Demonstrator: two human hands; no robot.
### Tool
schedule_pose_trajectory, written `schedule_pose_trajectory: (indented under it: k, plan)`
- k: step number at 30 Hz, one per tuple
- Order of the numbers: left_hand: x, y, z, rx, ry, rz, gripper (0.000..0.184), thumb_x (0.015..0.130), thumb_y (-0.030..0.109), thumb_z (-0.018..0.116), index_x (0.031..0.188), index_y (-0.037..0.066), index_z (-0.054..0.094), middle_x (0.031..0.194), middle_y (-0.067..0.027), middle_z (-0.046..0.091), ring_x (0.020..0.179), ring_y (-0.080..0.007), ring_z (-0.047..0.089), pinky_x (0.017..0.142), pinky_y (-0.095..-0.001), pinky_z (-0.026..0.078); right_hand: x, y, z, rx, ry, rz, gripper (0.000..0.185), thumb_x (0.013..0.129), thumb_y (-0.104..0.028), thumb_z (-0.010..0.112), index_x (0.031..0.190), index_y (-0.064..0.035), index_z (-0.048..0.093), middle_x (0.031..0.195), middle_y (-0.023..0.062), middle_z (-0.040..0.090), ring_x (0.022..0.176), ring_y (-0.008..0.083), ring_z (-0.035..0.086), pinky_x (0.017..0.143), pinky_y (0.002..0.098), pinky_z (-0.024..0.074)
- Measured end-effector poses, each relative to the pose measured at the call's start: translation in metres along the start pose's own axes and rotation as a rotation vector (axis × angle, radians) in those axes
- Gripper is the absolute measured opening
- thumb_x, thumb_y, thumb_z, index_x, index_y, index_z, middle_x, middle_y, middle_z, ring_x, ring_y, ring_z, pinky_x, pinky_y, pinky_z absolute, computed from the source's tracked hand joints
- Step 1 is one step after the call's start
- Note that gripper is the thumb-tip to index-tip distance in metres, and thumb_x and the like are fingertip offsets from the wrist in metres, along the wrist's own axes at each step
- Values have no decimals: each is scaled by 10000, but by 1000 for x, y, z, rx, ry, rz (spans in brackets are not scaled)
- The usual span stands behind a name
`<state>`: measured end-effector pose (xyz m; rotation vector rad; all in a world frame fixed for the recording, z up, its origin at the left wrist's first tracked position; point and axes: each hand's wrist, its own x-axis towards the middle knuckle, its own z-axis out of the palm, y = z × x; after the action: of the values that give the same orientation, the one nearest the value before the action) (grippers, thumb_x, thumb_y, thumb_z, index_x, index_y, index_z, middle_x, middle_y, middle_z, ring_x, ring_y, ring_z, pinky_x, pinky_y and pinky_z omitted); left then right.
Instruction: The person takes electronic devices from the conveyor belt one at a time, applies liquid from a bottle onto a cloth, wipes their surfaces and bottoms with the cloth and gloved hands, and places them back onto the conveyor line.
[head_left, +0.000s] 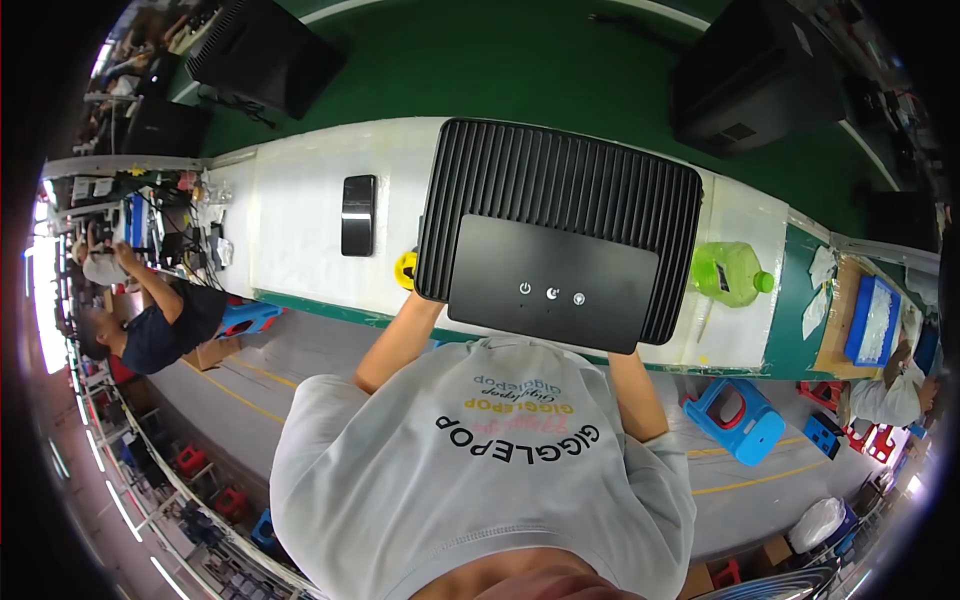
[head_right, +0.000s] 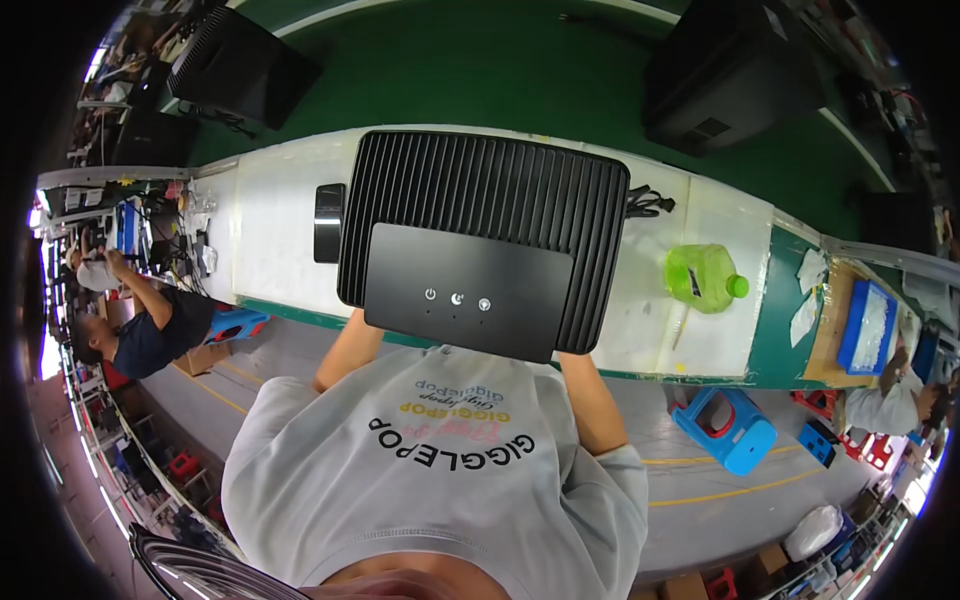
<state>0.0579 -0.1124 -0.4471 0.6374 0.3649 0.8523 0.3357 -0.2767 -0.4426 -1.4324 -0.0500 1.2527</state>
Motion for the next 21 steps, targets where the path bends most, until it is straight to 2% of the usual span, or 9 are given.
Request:
schedule_pose_trajectory:
  k: [2, 3, 7, 10, 11, 13, 14, 16, 21]
  plan:
    - [10, -9, -15, 67, 143, -39, 406, 979, 239, 447, 1332, 40, 456, 1279, -96, 538, 1143, -185, 531, 990, -311, 429, 28, 1, 0, 135, -78, -93, 364, 996, -272, 353, 1238, -16, 446, 1205, 92, 482, 1096, 198, 471, 961, 322, 384]
    - [28, 27, 50, 671, 294, -35, 387, 980, 204, 437, 1323, 28, 460, 1286, -93, 531, 1138, -184, 528, 992, -315, 426, 44, 2, 1, 204, -137, -154, 380, 996, -273, 352, 1266, -18, 433, 1242, 93, 474, 1125, 201, 465, 979, 325, 380]
    - [86, 60, 97, 324, 358, -182, 430, 979, 282, 451, 1324, 25, 439, 1225, -92, 553, 1061, -179, 554, 907, -314, 483, 118, -22, 24, 380, -346, -314, 461, 995, -276, 350, 1380, -23, 382, 1389, 97, 441, 1243, 212, 442, 1052, 336, 362]
    - [125, 48, 70, 303, 385, -152, 356, 963, 261, 478, 1207, 5, 525, 1116, -105, 599, 974, -166, 597, 842, -317, 538, 106, -89, 71, 384, -269, -245, 471, 996, -346, 350, 1342, -40, 442, 1317, 86, 506, 1180, 228, 499, 1017, 340, 407]
    - [133, 56, 79, 325, 419, -109, 374, 968, 307, 458, 1176, 8, 546, 1009, -96, 620, 852, -160, 629, 703, -290, 569, 75, -128, 96, 299, -214, -209, 462, 1001, -335, 338, 1324, -29, 463, 1279, 96, 533, 1151, 235, 524, 999, 350, 428]
    - [149, 68, 87, 349, 502, -250, 391, 977, 326, 421, 1179, 17, 553, 946, -97, 625, 772, -165, 638, 599, -262, 564, 45, -172, 125, 238, -170, -139, 469, 1000, -346, 330, 1306, -25, 484, 1244, 105, 559, 1118, 244, 551, 976, 360, 452]
    - [150, 72, 94, 348, 494, -236, 391, 977, 326, 421, 1179, 17, 553, 946, -97, 625, 772, -165, 638, 599, -262, 564, 47, -176, 128, 259, -176, -109, 482, 996, -366, 333, 1308, -32, 484, 1247, 105, 557, 1114, 245, 553, 970, 361, 456]
    - [143, 75, 109, 403, 481, -161, 650, 920, 605, 387, 1263, 71, 525, 1123, -83, 594, 974, -164, 580, 800, -304, 509, 64, -169, 125, 254, -204, -135, 537, 974, -458, 339, 1300, -63, 503, 1240, 100, 564, 1095, 250, 561, 935, 361, 476]
    - [104, 65, 109, 158, 613, -307, 644, 916, 585, 414, 1311, 82, 488, 1181, -79, 577, 997, -177, 571, 826, -318, 499, 46, -143, 122, 127, -103, 34, 551, 973, -481, 324, 1297, -75, 510, 1234, 83, 571, 1094, 249, 558, 934, 363, 473]
